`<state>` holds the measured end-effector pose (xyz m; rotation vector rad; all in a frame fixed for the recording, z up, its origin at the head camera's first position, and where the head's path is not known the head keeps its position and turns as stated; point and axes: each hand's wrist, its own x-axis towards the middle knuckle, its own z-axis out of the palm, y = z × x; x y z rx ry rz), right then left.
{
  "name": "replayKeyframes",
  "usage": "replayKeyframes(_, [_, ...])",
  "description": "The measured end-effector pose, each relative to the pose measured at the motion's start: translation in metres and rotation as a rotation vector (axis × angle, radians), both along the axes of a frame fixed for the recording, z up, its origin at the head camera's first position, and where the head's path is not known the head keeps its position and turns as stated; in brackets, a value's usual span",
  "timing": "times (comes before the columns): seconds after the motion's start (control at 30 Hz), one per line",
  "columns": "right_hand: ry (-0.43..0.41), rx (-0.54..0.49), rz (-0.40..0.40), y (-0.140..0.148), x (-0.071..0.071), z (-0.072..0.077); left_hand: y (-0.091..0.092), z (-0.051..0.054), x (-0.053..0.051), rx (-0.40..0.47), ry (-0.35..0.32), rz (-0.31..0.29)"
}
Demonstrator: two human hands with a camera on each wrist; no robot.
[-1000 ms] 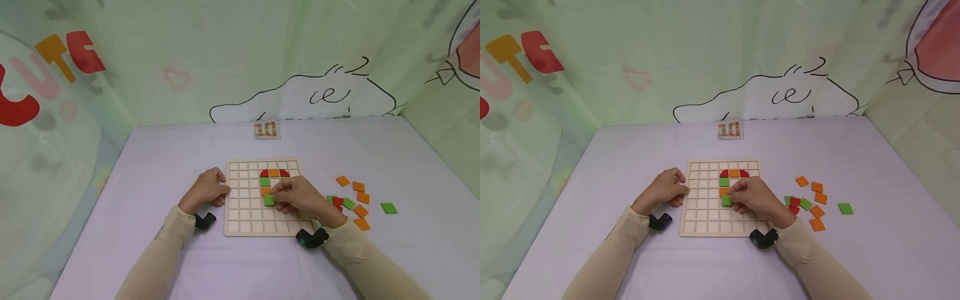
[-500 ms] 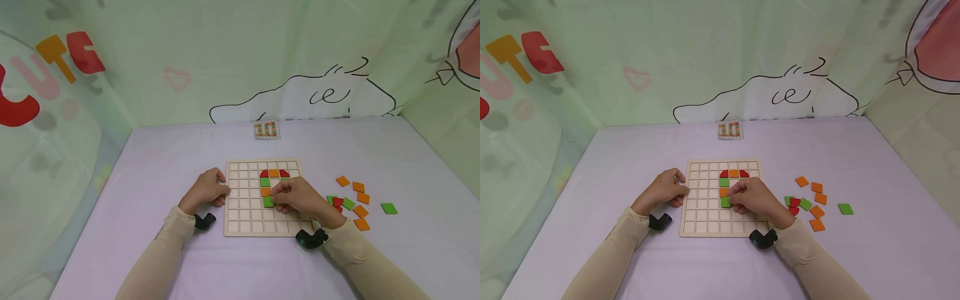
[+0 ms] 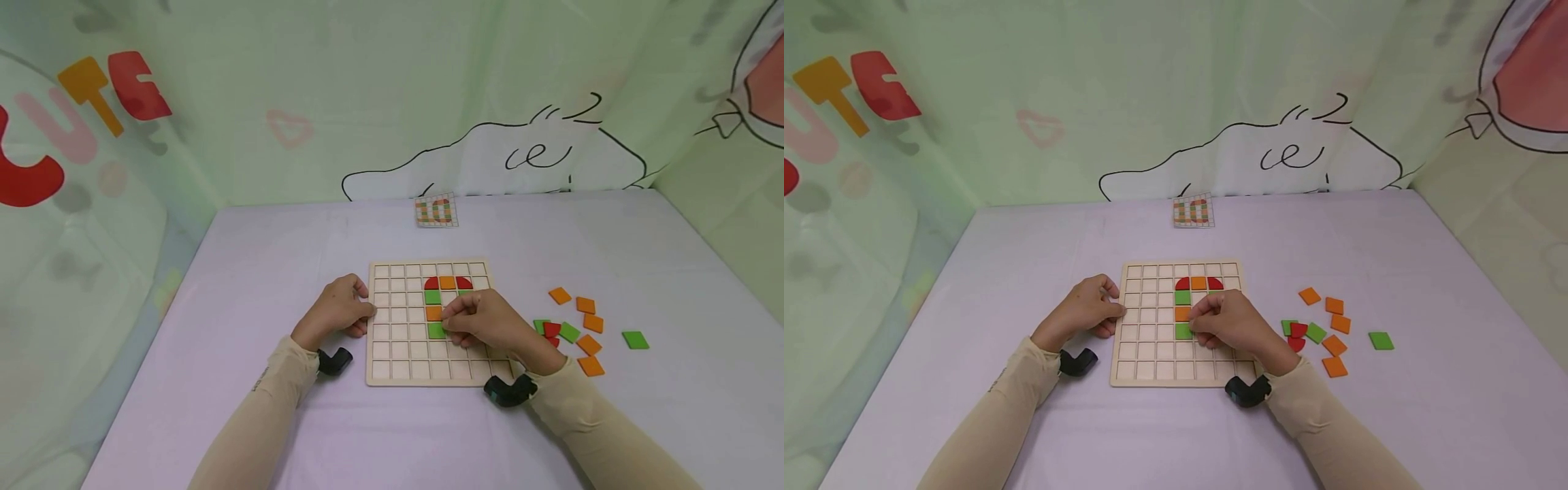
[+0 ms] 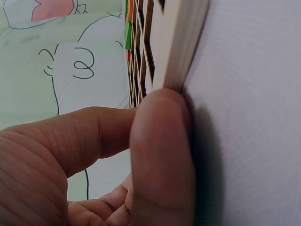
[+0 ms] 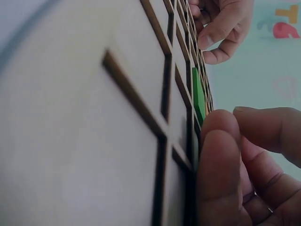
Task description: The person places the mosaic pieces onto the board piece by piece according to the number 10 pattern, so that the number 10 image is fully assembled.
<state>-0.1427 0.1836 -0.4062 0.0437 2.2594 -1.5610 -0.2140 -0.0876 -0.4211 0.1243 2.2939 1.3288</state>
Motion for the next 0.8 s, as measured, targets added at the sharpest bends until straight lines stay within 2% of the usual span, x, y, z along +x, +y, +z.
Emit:
replayKeyframes(0.2, [0.026,-0.075,-0.035,0.007,0.007,0.001,0.0,0.001,0.001,0.002,0.004,-0.009])
replayKeyframes(0.3, [0.038,-0.075,-0.073,0.02,0.012,0.004,0.0,0.001,0.001,0.006,0.004,-0.011])
replayKeyframes(0.6, [0.05,0.184,-0.195,0.085,0.026,0.014,0.0,0.003,0.002,-0.006,0.011,-0.012])
replayKeyframes(0.8, [0.087,0.273,-0.269,0.136,0.029,0.01,0.001,0.003,0.002,-0.009,0.009,-0.009])
